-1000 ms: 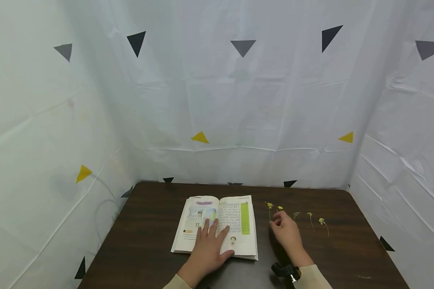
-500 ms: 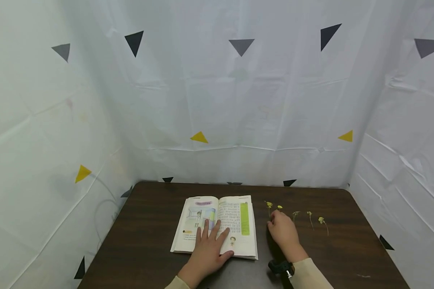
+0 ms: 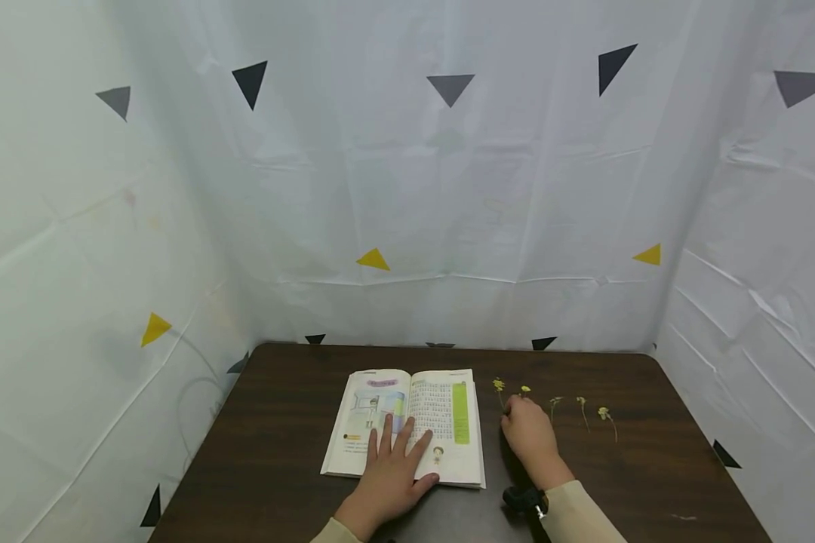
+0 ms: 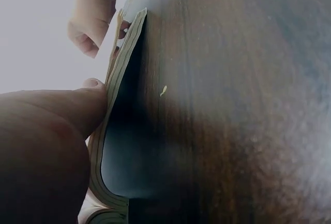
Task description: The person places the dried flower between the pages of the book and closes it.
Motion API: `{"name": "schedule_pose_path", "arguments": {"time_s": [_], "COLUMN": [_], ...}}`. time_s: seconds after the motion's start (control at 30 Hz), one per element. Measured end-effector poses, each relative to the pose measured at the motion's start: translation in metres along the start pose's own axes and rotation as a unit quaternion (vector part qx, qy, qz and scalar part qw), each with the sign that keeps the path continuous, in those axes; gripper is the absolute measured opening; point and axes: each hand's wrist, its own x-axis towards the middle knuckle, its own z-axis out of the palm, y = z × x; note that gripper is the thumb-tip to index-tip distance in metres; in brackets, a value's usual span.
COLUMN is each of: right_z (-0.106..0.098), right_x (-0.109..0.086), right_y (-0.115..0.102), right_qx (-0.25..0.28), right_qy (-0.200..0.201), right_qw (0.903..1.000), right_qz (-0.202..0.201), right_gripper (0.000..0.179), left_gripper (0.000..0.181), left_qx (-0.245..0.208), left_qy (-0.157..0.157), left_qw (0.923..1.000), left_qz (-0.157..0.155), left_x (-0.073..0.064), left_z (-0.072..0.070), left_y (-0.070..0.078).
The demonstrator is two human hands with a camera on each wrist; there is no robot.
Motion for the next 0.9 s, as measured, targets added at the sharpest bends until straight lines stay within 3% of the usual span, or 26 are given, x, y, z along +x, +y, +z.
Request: {"name": "schedule_pose_path", "arguments": {"time_s": [0.4,0.6,0.9], "right_z": [0.01,0.008,0.001], "right_x": [-0.001,0.0,-0.003], "right_y": [-0.003,-0.006,-0.014], "right_qx": [-0.007,-0.018,-0.035], "right_qy": [0.024,0.035,0.021], "right_qw": [0.9993,0.9991,0.9988], "right_qz": [0.029,0.015,0.028], "right_gripper": [0.014,0.012,0.01], "left_gripper": [0.074,0.073,0.075], "left_qx": [0.012,0.016,0.005], "left_qy": [0.003,0.016,0.006], "left_qw": [0.9999,0.9997,0.9999], "left_qz": [-0.005,-0.002,-0.009], "left_x": [-0.002,0.001,0.001], "left_z": [0.006,0.01,0.011], "left_y": [0.0,-0.004,-0.005]}}
